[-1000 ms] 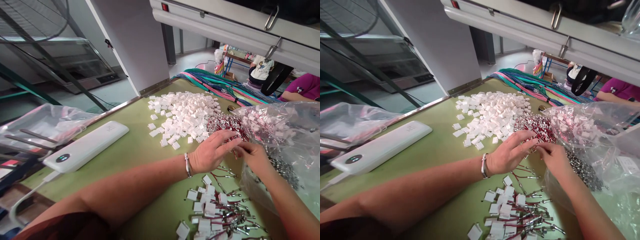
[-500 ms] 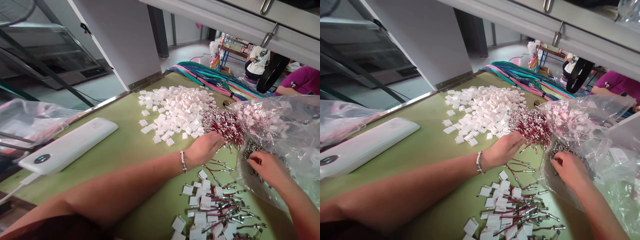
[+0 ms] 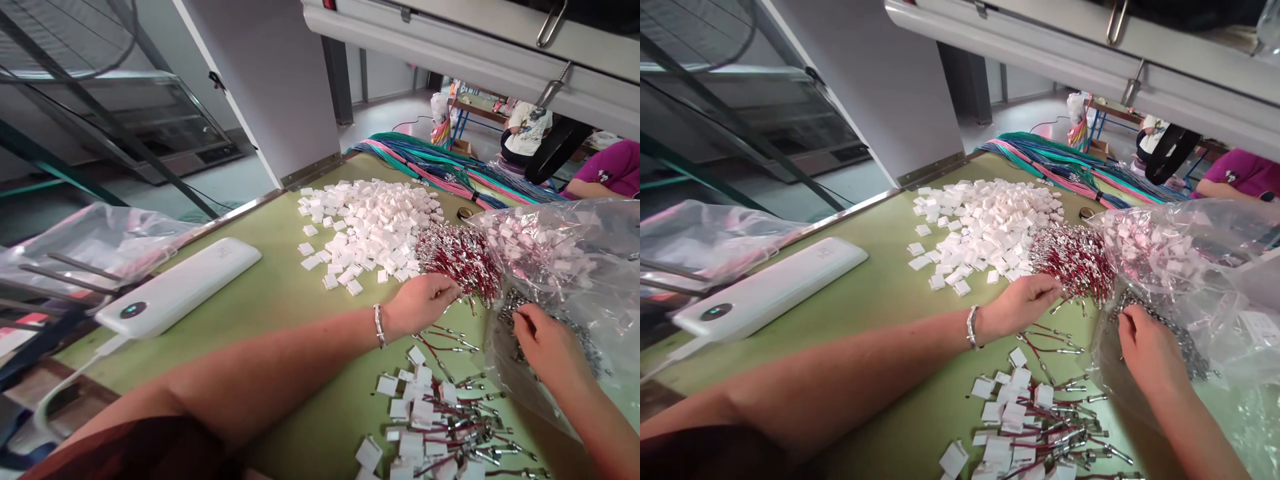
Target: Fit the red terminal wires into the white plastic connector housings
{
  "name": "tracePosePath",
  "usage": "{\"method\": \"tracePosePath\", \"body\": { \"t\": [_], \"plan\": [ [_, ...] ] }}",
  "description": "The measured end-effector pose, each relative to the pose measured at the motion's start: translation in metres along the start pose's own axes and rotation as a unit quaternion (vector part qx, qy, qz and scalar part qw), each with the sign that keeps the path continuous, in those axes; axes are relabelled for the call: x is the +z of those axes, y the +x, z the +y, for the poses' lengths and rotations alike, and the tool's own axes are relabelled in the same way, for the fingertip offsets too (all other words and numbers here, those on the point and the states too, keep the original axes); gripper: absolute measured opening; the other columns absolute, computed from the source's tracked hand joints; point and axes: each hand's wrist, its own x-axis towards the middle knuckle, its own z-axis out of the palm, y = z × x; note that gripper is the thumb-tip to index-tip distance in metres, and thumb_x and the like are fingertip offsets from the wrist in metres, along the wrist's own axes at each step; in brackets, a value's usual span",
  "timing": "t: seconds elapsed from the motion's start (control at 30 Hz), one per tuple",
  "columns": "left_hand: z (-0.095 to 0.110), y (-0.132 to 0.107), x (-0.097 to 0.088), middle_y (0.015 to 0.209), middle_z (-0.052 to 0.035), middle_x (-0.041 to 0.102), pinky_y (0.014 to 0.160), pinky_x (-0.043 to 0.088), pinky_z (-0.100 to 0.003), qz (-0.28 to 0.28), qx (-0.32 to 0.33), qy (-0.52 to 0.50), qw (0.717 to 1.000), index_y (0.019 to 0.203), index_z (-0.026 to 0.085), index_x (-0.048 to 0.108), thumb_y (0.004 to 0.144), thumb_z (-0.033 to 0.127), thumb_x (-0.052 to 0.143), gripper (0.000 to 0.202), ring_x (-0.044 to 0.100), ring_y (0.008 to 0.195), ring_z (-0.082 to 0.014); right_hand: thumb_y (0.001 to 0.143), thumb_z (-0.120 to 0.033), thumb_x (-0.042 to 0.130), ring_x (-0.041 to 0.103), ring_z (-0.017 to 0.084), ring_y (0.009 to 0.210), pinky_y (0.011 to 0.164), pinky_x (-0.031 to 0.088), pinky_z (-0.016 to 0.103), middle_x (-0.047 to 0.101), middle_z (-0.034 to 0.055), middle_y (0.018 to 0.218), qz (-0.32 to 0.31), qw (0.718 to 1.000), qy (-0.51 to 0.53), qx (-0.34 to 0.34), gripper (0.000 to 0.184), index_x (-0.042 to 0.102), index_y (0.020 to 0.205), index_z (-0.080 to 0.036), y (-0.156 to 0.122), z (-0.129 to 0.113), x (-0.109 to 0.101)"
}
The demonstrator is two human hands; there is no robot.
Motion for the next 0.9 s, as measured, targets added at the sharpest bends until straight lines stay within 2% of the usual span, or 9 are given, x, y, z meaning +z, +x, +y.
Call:
{"method": "tracePosePath", "body": {
  "t": [0.1, 0.17, 0.27, 0.43, 0.57, 0.67, 0.73, 0.83, 0.9],
  "plan": [
    [0.006, -0.005, 0.003, 0.065, 0.0022, 0.057, 0.058, 0.042, -0.02, -0.04, 0.004, -0.007, 0.999, 0.07, 0.016, 0.06, 0.093, 0.024, 0.044, 0.029, 0.05, 0.062, -0.0083, 0.088, -0.035, 0.046, 0.06, 0.016, 0.053, 0.054, 0.043, 0.027, 0.068, 0.001, 0.065, 0.014, 0.985, 0.165, -0.052, 0.02, 0.062, 0.085, -0.023, 0.004, -0.021, -0.005],
    [0.007, -0.007, 0.005, 0.065, 0.0023, 0.058, 0.058, 0.042, -0.02, -0.046, 0.002, -0.003, 0.999, 0.072, 0.016, 0.061, 0.093, 0.024, 0.044, 0.028, 0.051, 0.063, -0.0085, 0.089, -0.035, 0.047, 0.061, 0.016, 0.059, 0.058, 0.046, 0.026, 0.07, 0.0022, 0.071, 0.036, 0.971, 0.222, -0.078, 0.021, 0.063, 0.084, -0.023, 0.005, -0.037, -0.003],
    [0.006, -0.008, 0.006, 0.068, 0.0016, 0.062, 0.059, 0.043, -0.021, -0.052, 0.0, -0.002, 0.999, 0.073, 0.017, 0.062, 0.093, 0.025, 0.044, 0.028, 0.053, 0.064, -0.0088, 0.089, -0.034, 0.048, 0.063, 0.017, 0.065, 0.063, 0.048, 0.028, 0.071, 0.0035, 0.077, 0.057, 0.959, 0.265, -0.08, 0.02, 0.065, 0.086, -0.022, 0.007, -0.052, 0.003],
    [0.005, -0.008, 0.004, 0.075, 0.0011, 0.066, 0.064, 0.046, -0.021, -0.068, 0.01, -0.009, 0.998, 0.08, 0.018, 0.064, 0.094, 0.023, 0.042, 0.026, 0.058, 0.069, -0.0091, 0.089, -0.032, 0.049, 0.06, 0.016, 0.063, 0.062, 0.046, 0.028, 0.069, 0.0026, 0.075, 0.037, 0.952, 0.29, -0.086, 0.02, 0.065, 0.084, -0.022, 0.01, -0.05, 0.008],
    [0.002, -0.01, 0.002, 0.074, 0.0012, 0.065, 0.057, 0.039, -0.023, -0.072, 0.09, 0.121, 0.986, 0.081, 0.019, 0.064, 0.09, 0.016, 0.044, 0.021, 0.057, 0.066, -0.0106, 0.087, -0.033, 0.048, 0.051, 0.013, 0.054, 0.053, 0.039, 0.026, 0.06, -0.0014, 0.06, -0.053, 0.953, 0.286, -0.088, 0.024, 0.062, 0.071, -0.022, 0.012, -0.047, 0.002],
    [-0.001, -0.013, 0.002, 0.072, 0.0005, 0.063, 0.052, 0.033, -0.025, -0.088, 0.186, 0.226, 0.952, 0.082, 0.018, 0.062, 0.084, 0.011, 0.05, 0.015, 0.056, 0.065, -0.0124, 0.085, -0.032, 0.048, 0.048, 0.012, 0.05, 0.049, 0.037, 0.025, 0.053, -0.0029, 0.051, -0.149, 0.938, 0.308, -0.046, 0.03, 0.054, 0.058, -0.021, 0.011, -0.049, -0.001],
    [-0.001, -0.014, 0.003, 0.071, 0.0005, 0.062, 0.05, 0.03, -0.027, -0.106, 0.229, 0.261, 0.932, 0.081, 0.018, 0.06, 0.083, 0.01, 0.053, 0.011, 0.055, 0.064, -0.013, 0.084, -0.031, 0.049, 0.05, 0.013, 0.05, 0.05, 0.038, 0.025, 0.055, -0.002, 0.05, -0.189, 0.926, 0.326, -0.02, 0.03, 0.053, 0.055, -0.021, 0.008, -0.051, 0.0],
    [0.0, -0.014, 0.007, 0.07, 0.0001, 0.063, 0.048, 0.029, -0.029, -0.124, 0.239, 0.287, 0.92, 0.079, 0.017, 0.059, 0.082, 0.012, 0.056, 0.007, 0.054, 0.061, -0.0138, 0.085, -0.031, 0.046, 0.05, 0.013, 0.047, 0.048, 0.038, 0.026, 0.059, -0.0004, 0.053, -0.224, 0.914, 0.339, -0.004, 0.03, 0.057, 0.059, -0.02, 0.007, -0.049, 0.001],
    [0.002, -0.013, 0.01, 0.072, -0.0012, 0.064, 0.051, 0.032, -0.029, -0.119, 0.225, 0.294, 0.921, 0.078, 0.016, 0.06, 0.084, 0.015, 0.057, 0.007, 0.055, 0.064, -0.0145, 0.088, -0.031, 0.045, 0.05, 0.013, 0.047, 0.048, 0.038, 0.026, 0.061, 0.0005, 0.056, -0.209, 0.93, 0.3, -0.024, 0.031, 0.06, 0.063, -0.02, 0.012, -0.044, 0.0]
  ]
}}
